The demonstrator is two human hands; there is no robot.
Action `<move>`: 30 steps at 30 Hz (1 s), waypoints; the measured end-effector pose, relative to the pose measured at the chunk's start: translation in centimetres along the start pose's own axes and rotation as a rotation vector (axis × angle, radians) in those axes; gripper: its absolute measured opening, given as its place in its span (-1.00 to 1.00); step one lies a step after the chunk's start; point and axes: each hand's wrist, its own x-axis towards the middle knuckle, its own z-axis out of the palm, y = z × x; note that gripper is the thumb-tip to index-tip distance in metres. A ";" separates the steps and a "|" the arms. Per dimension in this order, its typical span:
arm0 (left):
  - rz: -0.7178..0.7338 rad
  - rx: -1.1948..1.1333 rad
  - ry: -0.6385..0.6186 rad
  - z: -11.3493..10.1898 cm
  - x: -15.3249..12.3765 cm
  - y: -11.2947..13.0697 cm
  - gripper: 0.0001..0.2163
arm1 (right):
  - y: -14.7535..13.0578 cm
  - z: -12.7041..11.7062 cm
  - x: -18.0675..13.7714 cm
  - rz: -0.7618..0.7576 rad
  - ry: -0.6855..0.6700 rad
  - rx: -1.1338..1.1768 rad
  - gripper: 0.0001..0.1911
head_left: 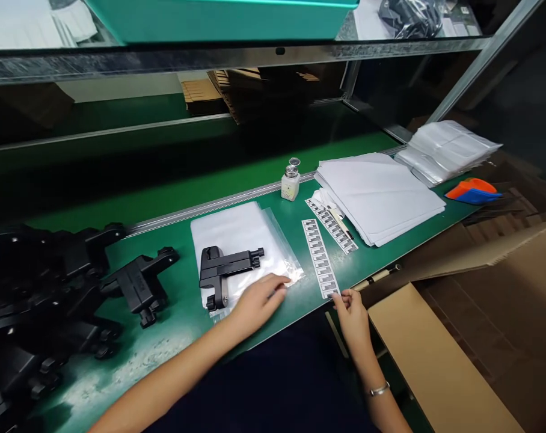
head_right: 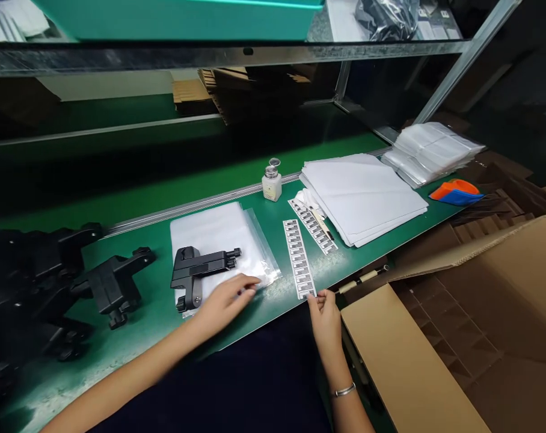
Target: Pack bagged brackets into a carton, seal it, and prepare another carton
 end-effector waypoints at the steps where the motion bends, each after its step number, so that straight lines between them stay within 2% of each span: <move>1: -0.007 -0.038 -0.091 1.3 0.7 0.5 -0.74 | -0.1 0.3 0.1 0.038 0.001 0.086 -0.62; 3: -0.029 -0.100 -0.188 3.7 1.7 1.0 -0.76 | -0.1 0.6 0.0 0.057 0.019 0.266 -0.65; 5: -0.058 -0.161 -0.225 5.3 2.3 0.9 -0.76 | -0.1 0.7 -0.6 0.048 0.016 0.420 -0.67; 10: -0.115 -0.519 -0.299 7.5 2.5 0.9 -0.55 | -1.2 0.9 -3.0 0.081 -0.086 0.623 -0.66; 13: -0.141 -0.730 -0.231 8.1 2.7 1.4 -0.65 | -2.1 1.1 -3.4 -0.026 -0.082 0.544 -0.72; 16: -0.215 -0.787 -0.163 8.1 3.1 1.6 -0.76 | -2.8 0.7 -2.8 -0.228 -0.015 0.332 -0.79; 20: -0.275 -0.787 -0.139 7.6 3.6 1.6 -0.75 | -3.3 0.0 -1.4 -0.476 0.023 0.069 -0.88; 25: -0.295 -0.786 -0.183 7.6 4.0 1.6 -0.66 | -3.1 -0.7 -0.7 -0.740 0.156 -0.223 -0.88; 28: -0.281 -0.762 -0.199 7.8 3.9 0.9 -0.53 | -3.8 -2.5 -1.6 -0.850 0.141 -0.231 -0.85; 30: -0.299 -0.773 -0.212 8.1 4.2 0.0 -0.43 | -5.0 -3.5 -2.1 -0.792 0.194 -0.102 -0.86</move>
